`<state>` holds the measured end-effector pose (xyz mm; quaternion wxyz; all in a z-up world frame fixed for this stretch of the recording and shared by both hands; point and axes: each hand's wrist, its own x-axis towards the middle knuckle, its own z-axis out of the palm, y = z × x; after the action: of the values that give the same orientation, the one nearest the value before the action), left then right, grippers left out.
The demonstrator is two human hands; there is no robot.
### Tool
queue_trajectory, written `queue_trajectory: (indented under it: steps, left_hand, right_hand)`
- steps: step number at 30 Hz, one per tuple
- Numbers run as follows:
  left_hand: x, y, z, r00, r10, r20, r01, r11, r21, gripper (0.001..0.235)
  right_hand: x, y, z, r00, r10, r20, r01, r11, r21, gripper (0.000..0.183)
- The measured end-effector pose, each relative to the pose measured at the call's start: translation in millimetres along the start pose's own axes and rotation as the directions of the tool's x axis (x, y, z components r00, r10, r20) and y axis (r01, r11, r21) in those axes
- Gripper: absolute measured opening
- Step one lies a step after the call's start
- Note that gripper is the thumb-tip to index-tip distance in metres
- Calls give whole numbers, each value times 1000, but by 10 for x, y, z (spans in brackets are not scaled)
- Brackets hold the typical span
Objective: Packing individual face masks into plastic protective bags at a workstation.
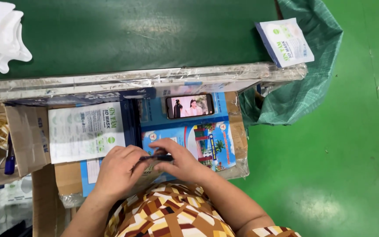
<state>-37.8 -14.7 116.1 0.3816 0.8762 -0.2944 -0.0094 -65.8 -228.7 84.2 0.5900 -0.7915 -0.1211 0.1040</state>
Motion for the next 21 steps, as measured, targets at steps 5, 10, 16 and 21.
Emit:
queue_trajectory:
  steps: [5,10,16,21]
  left_hand:
    - [32,10,32,997,38,66,-40,999,28,14]
    - [-36,-68,33,999,39,27,-39,999,-3,15]
    - [0,-160,16,995,3,-101,-17,991,-136,14]
    - [183,-638,-121,960,-77,-269,32,985,-168,22]
  right_hand:
    - [-52,297,84,976,-210,-55,210,978,-14,15]
    - [-40,178,-54,993,-112,29,113,993,-24,14]
    - [-41,74,-214,984,-147,101,172,936,-308,13]
    - [-64,866,-507,996,-82,29,87,976,-199,11]
